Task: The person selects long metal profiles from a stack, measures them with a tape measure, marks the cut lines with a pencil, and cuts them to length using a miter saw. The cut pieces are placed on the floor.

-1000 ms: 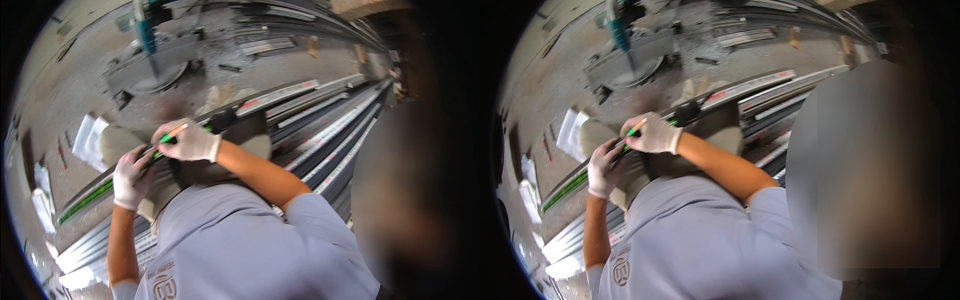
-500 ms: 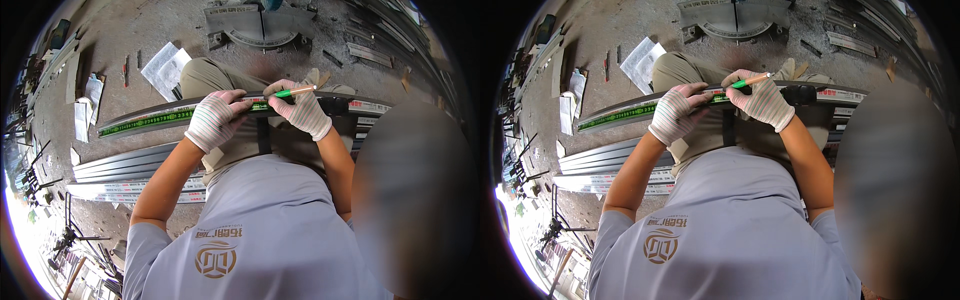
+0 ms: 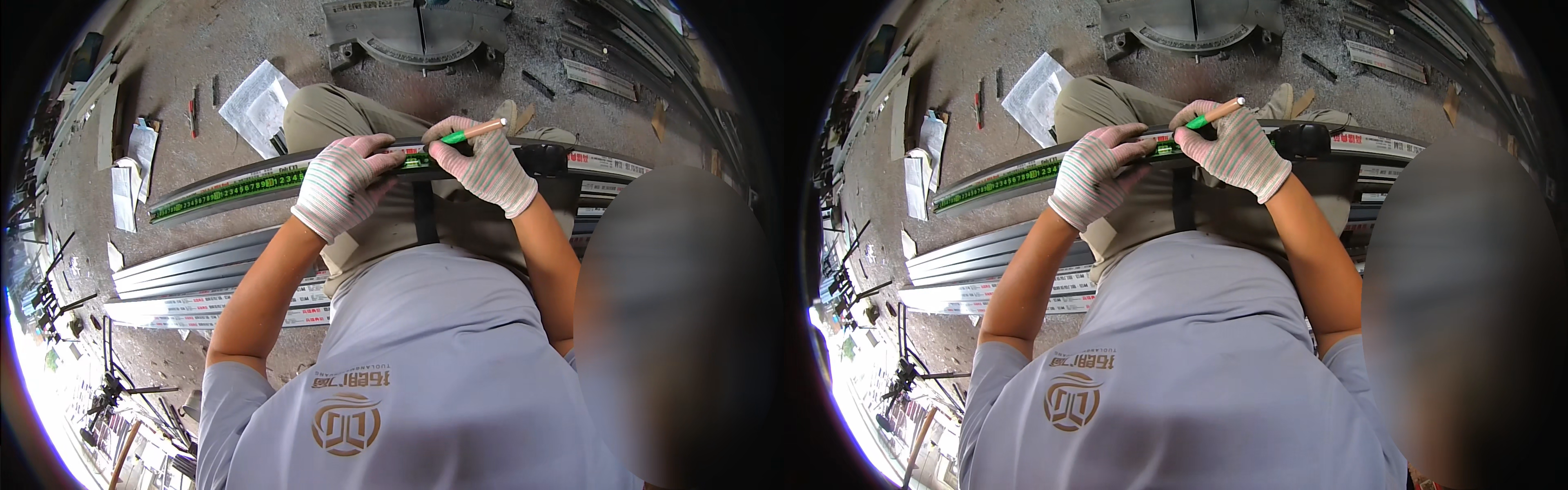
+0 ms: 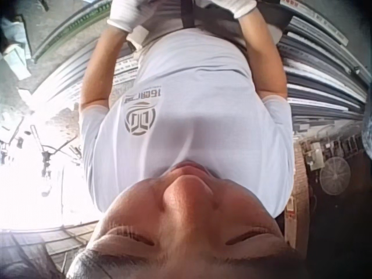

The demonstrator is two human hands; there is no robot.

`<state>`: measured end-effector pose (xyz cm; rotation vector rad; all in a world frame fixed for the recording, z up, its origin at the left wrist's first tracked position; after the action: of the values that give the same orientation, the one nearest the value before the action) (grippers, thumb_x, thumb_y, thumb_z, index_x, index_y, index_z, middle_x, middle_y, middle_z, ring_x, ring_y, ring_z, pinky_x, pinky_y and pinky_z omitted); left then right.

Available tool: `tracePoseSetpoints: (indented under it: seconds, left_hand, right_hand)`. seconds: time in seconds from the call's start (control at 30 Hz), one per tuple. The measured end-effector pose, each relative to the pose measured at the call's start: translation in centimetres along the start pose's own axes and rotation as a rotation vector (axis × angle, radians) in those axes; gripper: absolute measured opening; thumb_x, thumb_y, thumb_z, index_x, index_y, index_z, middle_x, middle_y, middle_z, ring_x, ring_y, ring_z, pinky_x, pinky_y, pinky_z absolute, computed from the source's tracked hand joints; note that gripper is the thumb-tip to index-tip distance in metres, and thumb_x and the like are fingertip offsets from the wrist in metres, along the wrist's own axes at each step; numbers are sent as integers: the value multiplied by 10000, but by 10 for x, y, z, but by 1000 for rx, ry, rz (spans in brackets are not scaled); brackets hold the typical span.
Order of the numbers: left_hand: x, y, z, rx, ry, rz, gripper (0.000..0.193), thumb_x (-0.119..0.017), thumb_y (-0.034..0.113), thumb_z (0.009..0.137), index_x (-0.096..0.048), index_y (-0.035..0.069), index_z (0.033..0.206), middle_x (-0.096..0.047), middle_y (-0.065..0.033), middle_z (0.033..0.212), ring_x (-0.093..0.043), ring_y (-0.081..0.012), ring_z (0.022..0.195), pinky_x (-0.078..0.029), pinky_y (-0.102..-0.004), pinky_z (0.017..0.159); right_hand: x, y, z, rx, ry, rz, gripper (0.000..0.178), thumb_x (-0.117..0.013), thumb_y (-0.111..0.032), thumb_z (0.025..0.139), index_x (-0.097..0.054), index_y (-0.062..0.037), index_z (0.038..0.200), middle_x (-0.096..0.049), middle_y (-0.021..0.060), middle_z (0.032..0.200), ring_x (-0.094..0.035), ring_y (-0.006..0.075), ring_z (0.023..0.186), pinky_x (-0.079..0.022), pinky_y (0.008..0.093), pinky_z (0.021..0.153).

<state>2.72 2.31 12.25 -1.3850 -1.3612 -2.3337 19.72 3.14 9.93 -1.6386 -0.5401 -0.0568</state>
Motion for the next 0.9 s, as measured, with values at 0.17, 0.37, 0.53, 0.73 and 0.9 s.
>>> tracePoseSetpoints:
  seconds: [0.17,0.37,0.53,0.73,0.9]
  left_hand:
    - [0,0,0,8,3,-18,416,-821,53,761,-726,112,1163,-694,-154,1198,-665,-397,1004,-567,-453,852]
    - [0,0,1,18,-7,-24,423,-822,54,761,-726,114,1168,-693,-153,1202,-662,-399,1006,-563,-455,853]
    - [0,1,1,11,-9,-17,424,-825,59,758,-727,114,1167,-694,-153,1199,-663,-400,1004,-562,-457,851]
    - [-1,0,1,11,-5,-11,423,-828,57,756,-728,115,1162,-697,-151,1194,-668,-398,1001,-564,-457,844]
    - [-2,-2,-1,-3,16,-25,419,-830,55,757,-728,111,1159,-700,-147,1192,-671,-394,1002,-567,-450,841]
  right_hand:
    - [-1,4,1,2,-2,11,158,-713,-198,943,-727,-58,1016,-686,59,768,-636,144,724,-530,320,689]
    - [-1,6,3,2,-18,3,171,-718,-214,944,-733,-66,1027,-712,67,808,-651,152,740,-540,323,713]
    - [-2,9,3,25,-15,4,181,-728,-223,939,-734,-67,1031,-722,69,835,-662,160,778,-543,326,743]
    - [-3,6,3,-30,-42,0,169,-727,-207,946,-737,-60,1028,-721,50,847,-659,140,804,-541,314,774]
    - [-2,3,4,25,-26,-27,187,-732,-223,941,-733,-61,1034,-723,64,850,-661,151,798,-542,323,760]
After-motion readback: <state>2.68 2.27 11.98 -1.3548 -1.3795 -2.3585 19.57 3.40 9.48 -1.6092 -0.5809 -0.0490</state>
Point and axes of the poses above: each hand's wrist, its own z-axis towards the middle knuckle, its own x-axis out of the back of the hand, y = z × x, the point moved 9 cm from there along z, towards the middle knuckle
